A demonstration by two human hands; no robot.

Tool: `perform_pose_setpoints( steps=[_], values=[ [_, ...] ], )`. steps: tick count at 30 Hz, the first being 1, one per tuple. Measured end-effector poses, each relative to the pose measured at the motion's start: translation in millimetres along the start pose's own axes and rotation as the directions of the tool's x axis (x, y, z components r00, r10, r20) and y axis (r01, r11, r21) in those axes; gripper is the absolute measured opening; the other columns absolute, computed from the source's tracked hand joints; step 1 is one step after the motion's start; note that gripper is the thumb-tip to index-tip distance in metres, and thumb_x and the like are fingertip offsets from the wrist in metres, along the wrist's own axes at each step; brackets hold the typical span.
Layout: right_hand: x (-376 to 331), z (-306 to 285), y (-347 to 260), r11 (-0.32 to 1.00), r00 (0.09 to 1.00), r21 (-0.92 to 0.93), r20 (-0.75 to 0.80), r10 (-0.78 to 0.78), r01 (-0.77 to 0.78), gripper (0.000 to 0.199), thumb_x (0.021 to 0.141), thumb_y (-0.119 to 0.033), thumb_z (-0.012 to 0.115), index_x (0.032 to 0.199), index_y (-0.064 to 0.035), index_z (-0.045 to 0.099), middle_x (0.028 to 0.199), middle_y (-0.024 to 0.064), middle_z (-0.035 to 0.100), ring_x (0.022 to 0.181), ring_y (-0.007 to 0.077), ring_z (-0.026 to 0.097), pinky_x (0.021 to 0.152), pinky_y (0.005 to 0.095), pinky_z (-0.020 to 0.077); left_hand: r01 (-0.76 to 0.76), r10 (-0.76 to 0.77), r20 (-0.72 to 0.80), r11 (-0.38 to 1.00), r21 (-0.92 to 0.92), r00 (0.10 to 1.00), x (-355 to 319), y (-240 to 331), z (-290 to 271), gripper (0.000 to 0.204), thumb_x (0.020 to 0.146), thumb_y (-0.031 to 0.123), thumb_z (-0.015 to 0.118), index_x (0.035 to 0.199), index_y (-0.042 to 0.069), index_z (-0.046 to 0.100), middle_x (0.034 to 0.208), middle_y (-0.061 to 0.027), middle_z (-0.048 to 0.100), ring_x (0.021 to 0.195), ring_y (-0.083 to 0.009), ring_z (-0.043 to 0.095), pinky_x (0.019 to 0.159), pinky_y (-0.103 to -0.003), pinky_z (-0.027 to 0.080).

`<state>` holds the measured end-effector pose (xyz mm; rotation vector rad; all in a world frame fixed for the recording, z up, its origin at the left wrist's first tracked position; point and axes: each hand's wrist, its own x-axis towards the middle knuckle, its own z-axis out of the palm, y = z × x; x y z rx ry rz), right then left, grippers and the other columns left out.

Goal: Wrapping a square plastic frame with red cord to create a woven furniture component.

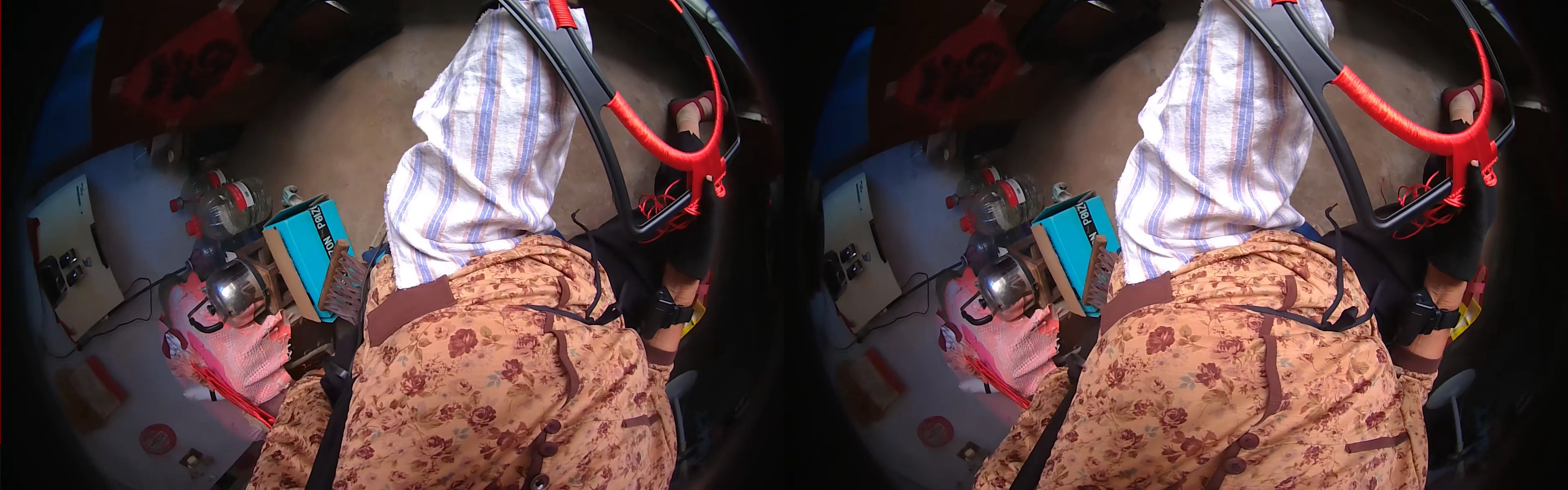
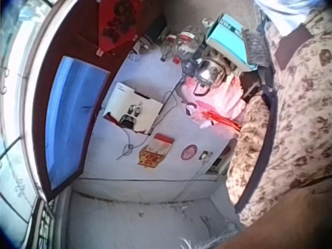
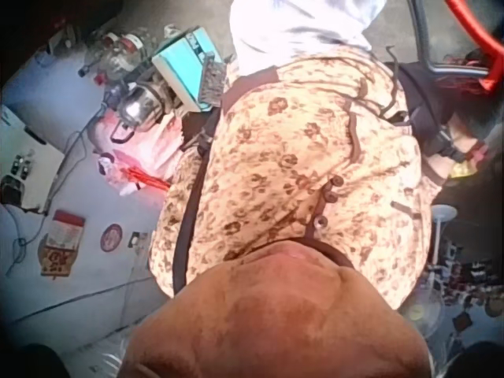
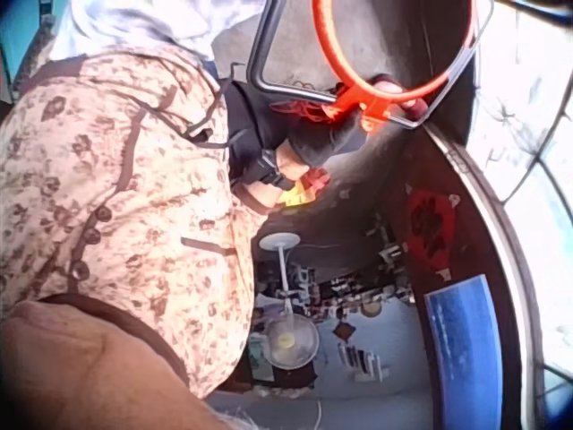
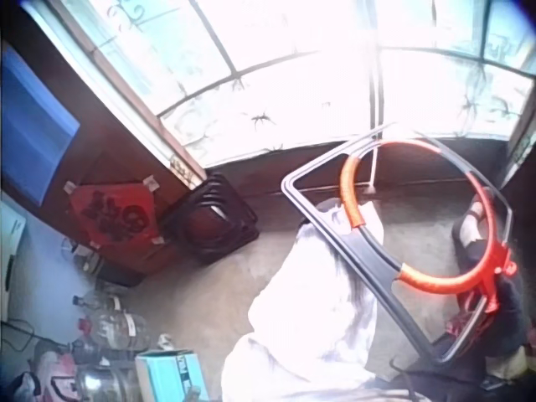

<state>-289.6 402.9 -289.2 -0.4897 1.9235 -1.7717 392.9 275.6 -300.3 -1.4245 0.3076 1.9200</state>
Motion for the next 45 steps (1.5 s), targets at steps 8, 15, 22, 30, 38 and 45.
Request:
perform_pose_setpoints(
  steps=[8, 15, 22, 30, 38, 45],
  values=[
    [-0.1, 13.1, -7.9, 0.986, 0.996, 0.144, -0.017, 0.083, -0.080, 0.043, 0.102, -0.030, 0.050, 0.132, 0.0001, 0.051, 0.118, 0.0095, 0.062, 0.102, 0.0155, 0.062, 0.088, 0.0293, 0.0493, 0.013, -0.015, 0.094, 1.000, 0.020, 0.995, 6.4, -30.7, -9.7, 0.025, 0.092, 0.024, 0.065, 0.103, 0.001, 0.065, 0.099, -0.0082, 0.067, 0.081, -0.0174, 0.063, 0.073, -0.030, 0.052],
    [16.4, 9.8, -3.7, 0.981, 0.998, 0.188, -0.022, 0.059, -0.054, 0.041, 0.101, -0.028, 0.053, 0.128, 0.0018, 0.055, 0.111, 0.0079, 0.065, 0.095, 0.0136, 0.063, 0.082, 0.0269, 0.0508, -0.024, 0.000, 0.203, 0.993, 0.114, 0.979, 13.1, -57.4, -33.0, 0.025, 0.091, 0.022, 0.066, 0.102, -0.001, 0.065, 0.099, -0.0089, 0.067, 0.081, -0.0178, 0.062, 0.072, -0.030, 0.052],
    [23.2, -11.1, 16.7, 0.998, 0.999, 0.069, 0.033, 0.001, -0.003, 0.037, 0.104, -0.022, 0.043, 0.127, 0.0043, 0.055, 0.115, 0.0086, 0.058, 0.101, 0.0157, 0.058, 0.089, 0.0282, 0.0472, -0.074, 0.003, 0.303, 0.972, 0.223, 0.953, 11.1, -84.2, -59.7, 0.024, 0.091, 0.020, 0.067, 0.101, -0.002, 0.065, 0.098, -0.0095, 0.067, 0.081, -0.0183, 0.062, 0.072, -0.030, 0.051],
    [24.2, -13.8, 21.7, 0.996, 1.000, -0.091, 0.016, -0.003, 0.005, 0.035, 0.101, -0.011, 0.047, 0.132, 0.0023, 0.054, 0.115, 0.0100, 0.060, 0.101, 0.0186, 0.060, 0.086, 0.0303, 0.0492, -0.403, 0.011, 0.546, 0.686, 0.606, 0.838, -19.2, -132.3, -66.2, 0.022, 0.089, 0.017, 0.068, 0.096, -0.004, 0.066, 0.091, -0.0063, 0.064, 0.078, -0.0157, 0.059, 0.070, -0.030, 0.050],
    [17.1, -3.0, 15.2, 0.705, 0.897, -0.562, 0.197, -0.395, 0.433, 0.035, 0.098, -0.006, 0.051, 0.133, -0.0038, 0.056, 0.110, 0.0089, 0.061, 0.093, 0.0178, 0.061, 0.080, 0.0299, 0.0496, -0.086, -0.056, -0.229, 0.821, -0.565, 0.972, -173.6, -28.8, 38.1, 0.010, 0.087, 0.006, 0.070, 0.082, 0.005, 0.062, 0.068, -0.0038, 0.055, 0.054, -0.0147, 0.049, 0.055, -0.030, 0.043],
    [16.4, -1.6, 17.7, 0.926, 0.960, -0.256, 0.107, -0.260, 0.279, 0.029, 0.099, -0.009, 0.050, 0.127, -0.0026, 0.058, 0.100, 0.0087, 0.061, 0.087, 0.0166, 0.061, 0.079, 0.0291, 0.0496, -0.134, 0.022, -0.381, 0.954, -0.270, 0.924, -221.0, 12.4, 16.7, 0.024, 0.098, 0.014, 0.058, 0.074, 0.009, 0.055, 0.060, 0.0021, 0.041, 0.048, -0.0118, 0.033, 0.050, -0.029, 0.030]
  ],
)
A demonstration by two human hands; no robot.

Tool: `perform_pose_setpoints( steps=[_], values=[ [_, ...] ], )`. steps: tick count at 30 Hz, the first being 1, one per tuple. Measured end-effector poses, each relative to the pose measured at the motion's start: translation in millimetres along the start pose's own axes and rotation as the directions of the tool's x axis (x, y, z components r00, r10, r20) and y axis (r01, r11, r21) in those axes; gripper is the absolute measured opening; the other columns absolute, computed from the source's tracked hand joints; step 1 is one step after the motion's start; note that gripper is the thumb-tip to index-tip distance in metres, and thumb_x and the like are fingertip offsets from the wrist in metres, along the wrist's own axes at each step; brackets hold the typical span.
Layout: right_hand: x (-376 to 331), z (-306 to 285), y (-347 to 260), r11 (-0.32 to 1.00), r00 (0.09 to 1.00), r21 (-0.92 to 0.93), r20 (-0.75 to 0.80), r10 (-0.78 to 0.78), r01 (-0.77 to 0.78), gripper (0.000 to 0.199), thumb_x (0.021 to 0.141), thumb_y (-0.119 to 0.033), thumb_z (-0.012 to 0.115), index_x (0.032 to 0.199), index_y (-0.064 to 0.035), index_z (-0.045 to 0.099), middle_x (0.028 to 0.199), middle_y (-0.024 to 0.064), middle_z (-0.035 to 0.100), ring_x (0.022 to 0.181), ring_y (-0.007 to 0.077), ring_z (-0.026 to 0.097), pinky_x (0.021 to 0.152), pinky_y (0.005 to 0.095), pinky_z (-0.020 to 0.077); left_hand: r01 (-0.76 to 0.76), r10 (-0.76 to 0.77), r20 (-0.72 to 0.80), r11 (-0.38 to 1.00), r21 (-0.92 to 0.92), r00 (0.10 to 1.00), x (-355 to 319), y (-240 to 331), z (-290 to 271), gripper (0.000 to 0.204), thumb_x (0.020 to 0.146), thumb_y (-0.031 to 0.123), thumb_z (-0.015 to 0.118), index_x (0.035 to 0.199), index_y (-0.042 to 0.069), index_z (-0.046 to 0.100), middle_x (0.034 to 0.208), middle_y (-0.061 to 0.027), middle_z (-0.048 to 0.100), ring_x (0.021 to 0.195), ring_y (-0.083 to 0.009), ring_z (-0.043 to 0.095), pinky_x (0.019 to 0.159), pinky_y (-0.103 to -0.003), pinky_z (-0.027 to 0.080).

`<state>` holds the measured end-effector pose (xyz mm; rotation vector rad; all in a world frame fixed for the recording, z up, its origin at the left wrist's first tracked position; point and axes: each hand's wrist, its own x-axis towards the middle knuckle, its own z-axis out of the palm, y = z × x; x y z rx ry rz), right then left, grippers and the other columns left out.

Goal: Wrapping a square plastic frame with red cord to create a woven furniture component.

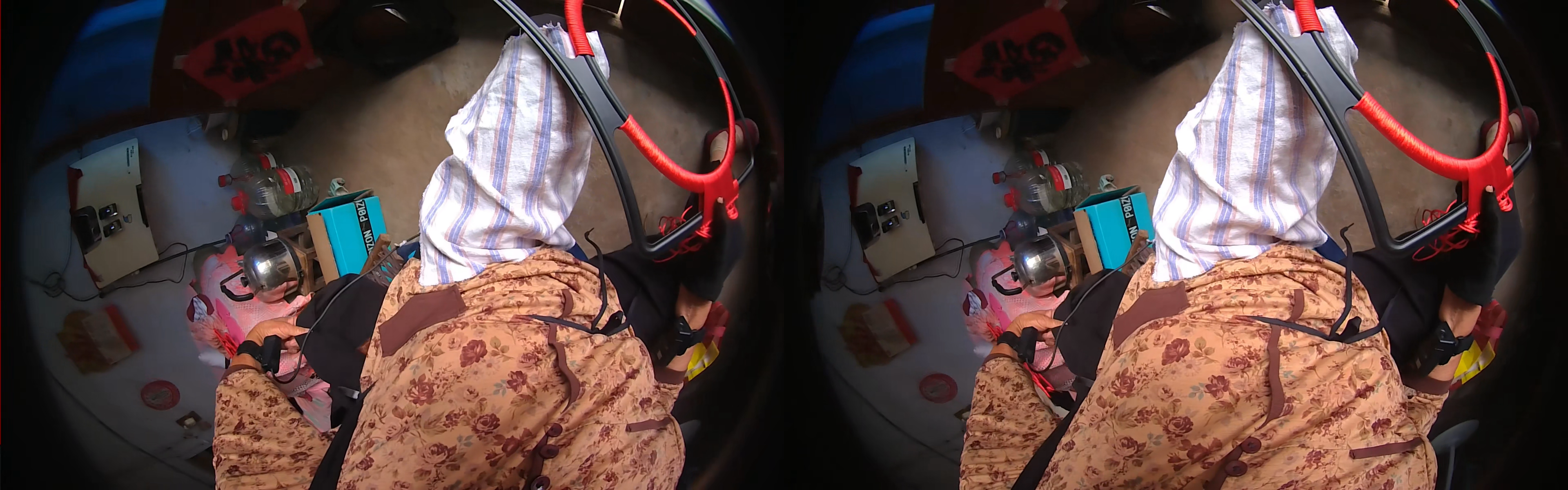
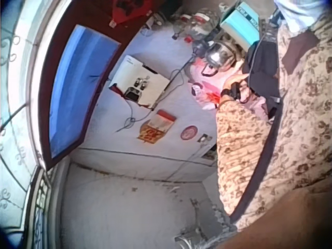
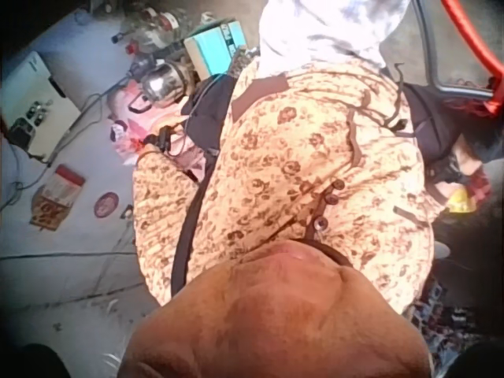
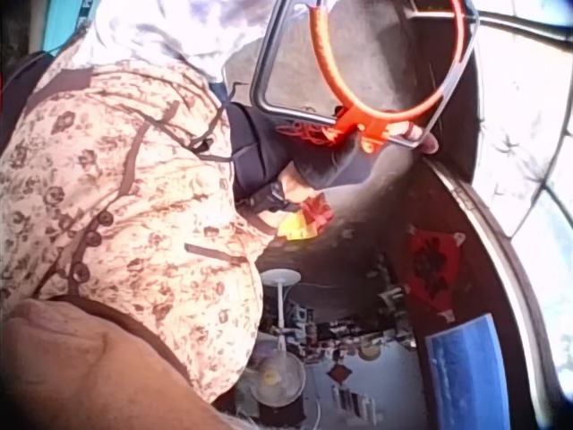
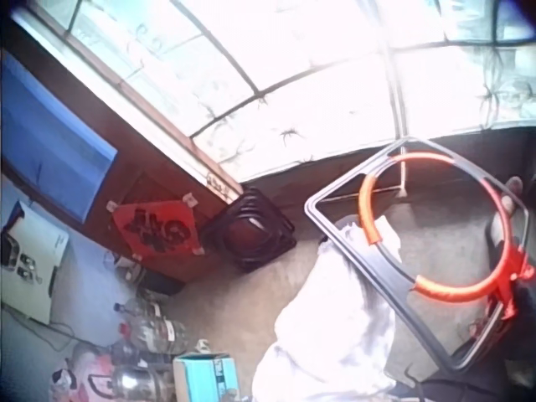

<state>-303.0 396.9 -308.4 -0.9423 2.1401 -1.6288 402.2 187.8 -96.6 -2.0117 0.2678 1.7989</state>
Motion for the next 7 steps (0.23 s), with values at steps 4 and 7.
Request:
perform_pose_setpoints(
  steps=[4, 7],
  values=[
    [-12.5, -6.4, 13.0, 0.941, 0.970, 0.238, 0.040, 0.238, -0.241, 0.048, 0.093, 0.000, 0.055, 0.140, -0.0050, 0.047, 0.125, 0.0130, 0.057, 0.110, 0.0206, 0.058, 0.094, 0.0326, 0.0478, -0.049, 0.042, 0.047, 0.984, 0.169, 0.998, -0.4, 37.2, -0.4, 0.026, 0.098, 0.015, 0.059, 0.073, 0.009, 0.055, 0.060, 0.0048, 0.041, 0.049, -0.0107, 0.037, 0.050, -0.028, 0.032],
    [-31.8, -15.2, 21.2, 0.898, 0.966, 0.356, 0.059, 0.253, -0.257, 0.054, 0.093, 0.001, 0.056, 0.145, -0.0054, 0.043, 0.135, 0.0147, 0.054, 0.121, 0.0232, 0.055, 0.101, 0.0349, 0.0459, -0.010, 0.059, -0.220, 0.977, 0.215, 0.974, 7.4, 64.4, 7.8, 0.058, 0.093, 0.019, 0.067, 0.142, 0.009, 0.037, 0.076, -0.0033, 0.052, 0.047, -0.0137, 0.039, 0.046, -0.029, 0.035]
  ],
)
